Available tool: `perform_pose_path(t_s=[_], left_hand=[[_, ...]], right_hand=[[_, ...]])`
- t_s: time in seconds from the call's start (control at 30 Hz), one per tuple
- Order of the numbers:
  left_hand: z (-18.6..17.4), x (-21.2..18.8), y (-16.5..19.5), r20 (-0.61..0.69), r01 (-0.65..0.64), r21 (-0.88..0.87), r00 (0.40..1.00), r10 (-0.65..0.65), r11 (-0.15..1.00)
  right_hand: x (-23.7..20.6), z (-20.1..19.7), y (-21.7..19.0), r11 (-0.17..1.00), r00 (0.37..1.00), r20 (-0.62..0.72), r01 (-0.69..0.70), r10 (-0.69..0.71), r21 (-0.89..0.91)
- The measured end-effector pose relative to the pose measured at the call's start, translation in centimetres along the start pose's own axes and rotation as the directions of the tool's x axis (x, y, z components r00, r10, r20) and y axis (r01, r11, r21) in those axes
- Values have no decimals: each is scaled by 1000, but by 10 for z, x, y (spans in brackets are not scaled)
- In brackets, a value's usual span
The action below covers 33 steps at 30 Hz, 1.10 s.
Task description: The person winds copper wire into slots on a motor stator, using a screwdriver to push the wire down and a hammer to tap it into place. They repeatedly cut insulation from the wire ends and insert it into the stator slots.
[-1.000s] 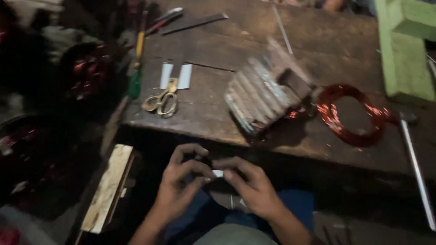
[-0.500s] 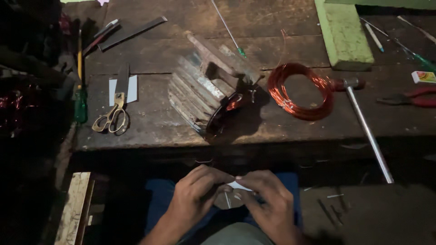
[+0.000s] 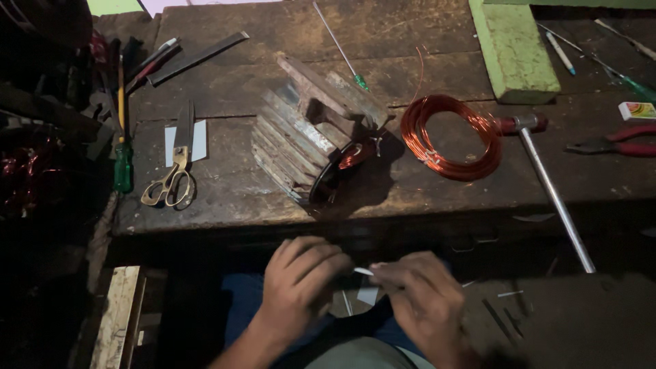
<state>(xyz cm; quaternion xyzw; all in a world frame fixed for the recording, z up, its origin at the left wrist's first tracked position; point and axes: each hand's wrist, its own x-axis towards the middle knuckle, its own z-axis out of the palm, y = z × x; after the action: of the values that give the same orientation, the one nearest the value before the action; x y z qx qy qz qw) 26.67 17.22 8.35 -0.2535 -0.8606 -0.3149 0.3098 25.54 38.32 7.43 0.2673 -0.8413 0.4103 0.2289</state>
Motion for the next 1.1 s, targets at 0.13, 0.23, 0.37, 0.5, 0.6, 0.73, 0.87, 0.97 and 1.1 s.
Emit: perform_pose_path(t_s=[0.13, 0.23, 0.37, 0.5, 0.6, 0.73, 0.87, 0.97, 1.1], left_hand=[[3, 5, -13, 53, -51, -72, 997, 54, 996], [-4, 13, -37, 53, -130, 6, 990, 130, 991], [-27, 52, -112, -286, 554, -80, 783, -552, 828], [-34, 102, -210, 293, 633, -128, 759, -581, 763], [-16, 121, -252, 609, 658, -9, 601, -518, 753], [-3, 145, -270, 743, 361, 326, 475, -472, 874], [0, 159, -260, 723, 570, 230, 442, -531, 789], [-2, 157, -253, 797, 535, -10, 514, -316, 845], [-1, 141, -259, 821, 536, 138, 409, -399, 833]], right_hand=[[11, -7, -9, 999, 999, 27, 20, -19, -41], [26, -4, 0, 998, 998, 57, -19, 22, -58], [56, 18, 39, 994, 996, 79, 36, -44, 100], [66, 50, 69, 940, 949, 183, 290, -258, -180], [65, 70, 80, 903, 928, 182, 361, -325, -231], [59, 81, 89, 893, 943, 92, 332, -320, -303], [56, 87, 97, 887, 929, 72, 368, -363, -279], [54, 93, 98, 861, 910, 3, 394, -415, -323], [56, 90, 89, 903, 945, 19, 317, -326, -291]])
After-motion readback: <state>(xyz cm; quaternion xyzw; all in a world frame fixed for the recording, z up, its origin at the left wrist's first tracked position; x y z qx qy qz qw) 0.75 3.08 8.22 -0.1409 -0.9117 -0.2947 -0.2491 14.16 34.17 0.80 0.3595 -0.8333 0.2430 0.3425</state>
